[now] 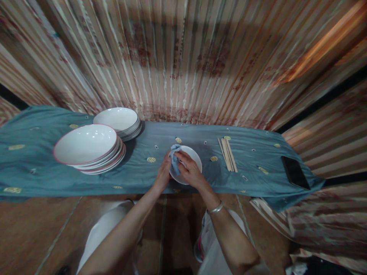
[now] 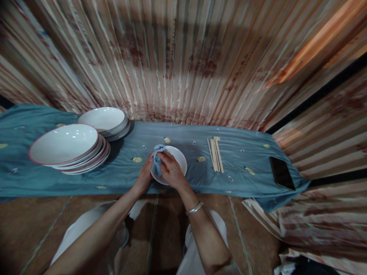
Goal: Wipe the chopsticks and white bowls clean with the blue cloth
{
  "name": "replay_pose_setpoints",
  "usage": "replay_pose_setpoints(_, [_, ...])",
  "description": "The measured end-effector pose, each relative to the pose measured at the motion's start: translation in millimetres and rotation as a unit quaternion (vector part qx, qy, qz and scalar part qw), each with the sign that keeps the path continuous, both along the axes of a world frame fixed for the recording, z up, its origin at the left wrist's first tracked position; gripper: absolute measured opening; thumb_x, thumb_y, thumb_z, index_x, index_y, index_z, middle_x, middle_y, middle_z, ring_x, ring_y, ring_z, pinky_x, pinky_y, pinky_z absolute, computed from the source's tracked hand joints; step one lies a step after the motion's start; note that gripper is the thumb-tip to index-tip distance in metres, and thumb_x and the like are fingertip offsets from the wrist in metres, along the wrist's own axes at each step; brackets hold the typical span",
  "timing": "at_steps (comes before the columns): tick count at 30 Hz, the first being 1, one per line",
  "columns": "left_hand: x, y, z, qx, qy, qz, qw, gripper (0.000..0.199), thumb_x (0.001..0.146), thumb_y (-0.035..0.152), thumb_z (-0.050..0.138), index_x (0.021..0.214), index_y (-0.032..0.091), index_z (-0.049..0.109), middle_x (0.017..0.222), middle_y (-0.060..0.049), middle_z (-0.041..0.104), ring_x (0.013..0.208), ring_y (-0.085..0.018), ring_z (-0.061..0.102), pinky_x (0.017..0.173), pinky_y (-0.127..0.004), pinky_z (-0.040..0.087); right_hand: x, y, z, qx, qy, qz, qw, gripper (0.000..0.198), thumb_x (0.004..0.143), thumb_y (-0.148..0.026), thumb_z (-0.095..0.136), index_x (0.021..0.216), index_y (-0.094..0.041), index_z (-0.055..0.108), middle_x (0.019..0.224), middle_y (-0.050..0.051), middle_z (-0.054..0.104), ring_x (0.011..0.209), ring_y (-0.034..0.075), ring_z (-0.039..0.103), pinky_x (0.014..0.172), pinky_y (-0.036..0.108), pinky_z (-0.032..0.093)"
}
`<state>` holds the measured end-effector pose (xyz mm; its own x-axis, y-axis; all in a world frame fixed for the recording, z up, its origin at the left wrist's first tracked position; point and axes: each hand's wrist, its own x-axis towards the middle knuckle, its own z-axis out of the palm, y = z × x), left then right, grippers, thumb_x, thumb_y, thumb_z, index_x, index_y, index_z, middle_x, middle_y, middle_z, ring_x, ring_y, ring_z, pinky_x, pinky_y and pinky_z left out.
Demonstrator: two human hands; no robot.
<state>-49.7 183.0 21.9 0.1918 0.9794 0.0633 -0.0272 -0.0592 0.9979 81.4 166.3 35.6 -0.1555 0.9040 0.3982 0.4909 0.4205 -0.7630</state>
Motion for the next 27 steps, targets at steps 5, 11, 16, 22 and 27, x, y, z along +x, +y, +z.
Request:
replay_pose_setpoints(5, [-0.1, -1.6, 1.7, 0.009, -0.007, -0.012, 1.000, 0.052, 0.090, 0.048, 0.033, 0.131, 0.019, 0.048, 0.142, -0.007, 0.046, 0.132, -0.022, 0.039, 0.113, -0.038, 0.024, 2.3, 3.1, -2.0, 0.039, -0.082, -0.064, 0.994, 0.044, 0.086, -0.015, 0.037, 0.128, -0.015, 0.051, 0.135, 0.013, 0.047, 0.128, 0.021, 0.040, 0.110, 0.039, 0.031])
replay_pose_setpoints(11, [-0.5, -4.1, 4.9, -0.020, -0.009, -0.006, 1.000, 0.054, 0.089, 0.051, 0.036, 0.132, 0.020, 0.048, 0.139, -0.007, 0.050, 0.129, -0.025, 0.042, 0.108, -0.039, 0.032, 9.3, 6.1, 0.2, 0.053, -0.175, -0.123, 0.975, 0.048, 0.084, -0.013, 0.037, 0.131, -0.017, 0.048, 0.132, 0.012, 0.047, 0.122, 0.024, 0.044, 0.105, 0.042, 0.037])
replay_pose_setpoints(16, [-1.8, -6.4, 7.8, -0.033, 0.000, -0.014, 0.999, 0.055, 0.089, 0.051, 0.034, 0.135, 0.022, 0.045, 0.137, -0.006, 0.052, 0.125, -0.025, 0.047, 0.101, -0.038, 0.040, 16.5, 4.0, 5.0, 0.033, -0.245, -0.165, 0.955, 0.047, 0.085, -0.012, 0.038, 0.130, -0.013, 0.049, 0.131, 0.016, 0.047, 0.117, 0.027, 0.045, 0.100, 0.043, 0.039])
replay_pose_setpoints(22, [-3.0, -5.9, 4.9, -0.057, -0.011, -0.021, 0.998, 0.058, 0.089, 0.053, 0.035, 0.137, 0.022, 0.042, 0.140, -0.007, 0.049, 0.126, -0.026, 0.045, 0.101, -0.039, 0.041, 25.3, -1.6, 8.0, 0.012, -0.292, -0.184, 0.939, 0.045, 0.084, -0.011, 0.040, 0.128, -0.011, 0.050, 0.129, 0.017, 0.048, 0.114, 0.028, 0.045, 0.098, 0.045, 0.037])
replay_pose_setpoints(27, [-2.6, -5.4, 4.3, -0.050, -0.018, -0.010, 0.999, 0.056, 0.088, 0.052, 0.037, 0.133, 0.020, 0.047, 0.138, -0.007, 0.051, 0.128, -0.026, 0.044, 0.104, -0.039, 0.037, 31.5, -8.7, 11.0, 0.005, -0.309, -0.182, 0.933, 0.040, 0.084, -0.009, 0.040, 0.121, -0.012, 0.056, 0.124, 0.017, 0.052, 0.108, 0.028, 0.047, 0.097, 0.045, 0.037])
